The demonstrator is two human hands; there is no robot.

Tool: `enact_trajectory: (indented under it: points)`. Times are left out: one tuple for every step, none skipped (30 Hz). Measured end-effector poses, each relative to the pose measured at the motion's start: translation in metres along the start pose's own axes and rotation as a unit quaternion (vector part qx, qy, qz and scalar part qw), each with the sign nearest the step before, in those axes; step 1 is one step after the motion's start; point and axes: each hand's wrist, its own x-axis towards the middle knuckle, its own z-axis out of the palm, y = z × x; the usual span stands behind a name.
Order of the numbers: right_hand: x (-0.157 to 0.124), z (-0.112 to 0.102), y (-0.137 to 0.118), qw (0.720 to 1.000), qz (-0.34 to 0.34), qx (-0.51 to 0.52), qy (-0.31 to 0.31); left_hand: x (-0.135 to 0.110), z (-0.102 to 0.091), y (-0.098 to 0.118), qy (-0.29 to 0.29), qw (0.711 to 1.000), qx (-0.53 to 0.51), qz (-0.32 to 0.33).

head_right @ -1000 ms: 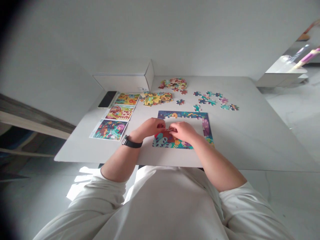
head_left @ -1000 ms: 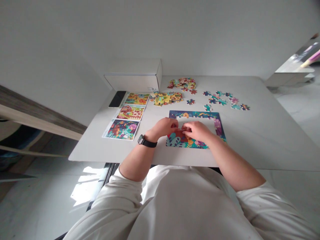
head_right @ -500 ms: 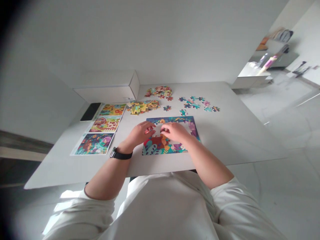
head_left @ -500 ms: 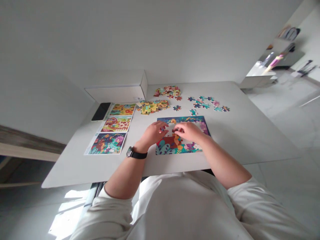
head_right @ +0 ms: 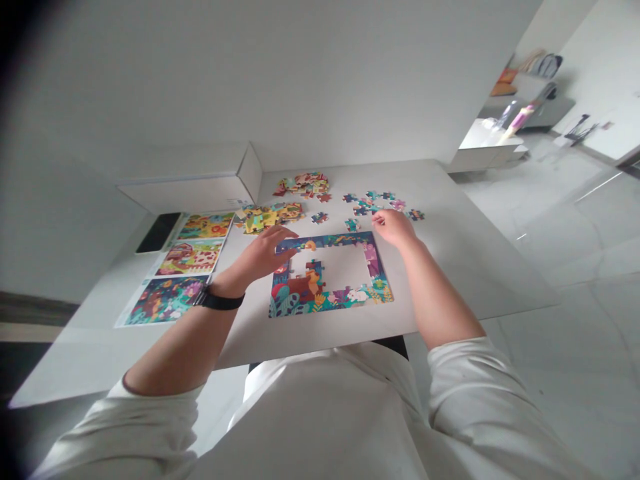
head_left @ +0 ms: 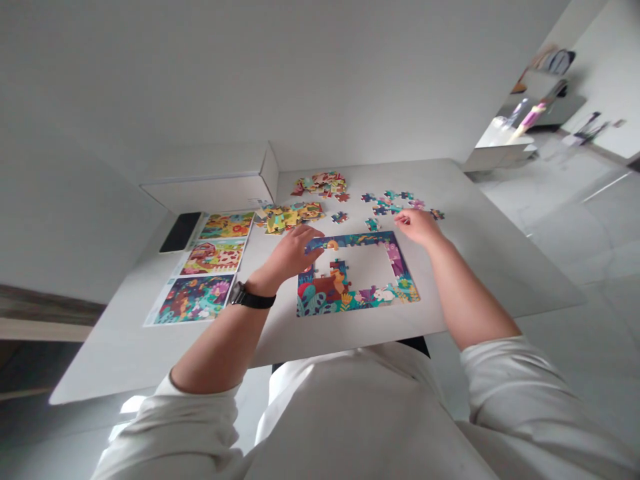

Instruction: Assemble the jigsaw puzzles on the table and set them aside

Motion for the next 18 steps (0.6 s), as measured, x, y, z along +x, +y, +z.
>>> enact_trajectory:
  points:
    - [0.000,0.006,0.006,1.000,0.012,-0.003,0.014,0.005,0.001,-0.003,-0.004,1.000,0.004,0.000]
    - [-0.002,0.011,0.011,1.000,0.018,-0.007,0.023,0.009,0.003,-0.006,-0.004,1.000,0.007,-0.003]
    - [-0.003,0.015,0.015,0.999,0.017,-0.012,0.024,0.012,0.006,-0.010,-0.001,1.000,0.009,-0.008]
    - [-0.005,0.018,0.017,1.000,0.012,-0.015,0.025,0.014,0.010,-0.014,0.005,1.000,0.011,-0.016]
    - [-0.006,0.021,0.018,1.000,0.004,-0.016,0.024,0.015,0.015,-0.018,0.014,1.000,0.013,-0.025]
    - [-0.007,0.022,0.018,1.000,-0.003,-0.016,0.023,0.014,0.020,-0.021,0.025,0.999,0.015,-0.034]
    - [-0.008,0.022,0.018,1.000,-0.009,-0.015,0.023,0.013,0.025,-0.025,0.039,0.998,0.018,-0.044]
    - [-0.008,0.022,0.017,1.000,-0.013,-0.013,0.021,0.011,0.029,-0.029,0.052,0.997,0.021,-0.054]
    - [-0.009,0.022,0.015,1.000,-0.017,-0.013,0.017,0.008,0.033,-0.032,0.055,0.997,0.021,-0.058]
    - [-0.009,0.022,0.014,1.000,-0.020,-0.014,0.013,0.005,0.036,-0.035,0.053,0.997,0.020,-0.059]
    - [-0.009,0.022,0.013,1.000,-0.023,-0.015,0.008,0.002,0.038,-0.038,0.049,0.997,0.018,-0.057]
    - [-0.010,0.021,0.013,1.000,-0.026,-0.015,0.001,0.000,0.039,-0.040,0.044,0.997,0.016,-0.054]
    - [-0.010,0.021,0.013,0.999,-0.028,-0.015,-0.007,-0.002,0.039,-0.041,0.041,0.998,0.014,-0.053]
    - [-0.011,0.020,0.013,0.999,-0.029,-0.016,-0.016,-0.003,0.039,-0.043,0.040,0.998,0.011,-0.051]
    - [-0.011,0.020,0.014,0.999,-0.029,-0.018,-0.026,-0.004,0.039,-0.044,0.039,0.998,0.010,-0.051]
    - [-0.012,0.019,0.014,0.999,-0.029,-0.020,-0.037,-0.004,0.039,-0.044,0.037,0.998,0.008,-0.050]
    - [-0.012,0.018,0.015,0.998,-0.029,-0.024,-0.047,-0.004,0.039,-0.045,0.032,0.998,0.006,-0.049]
    - [-0.013,0.018,0.016,0.998,-0.029,-0.029,-0.055,-0.004,0.039,-0.045,0.027,0.999,0.004,-0.046]
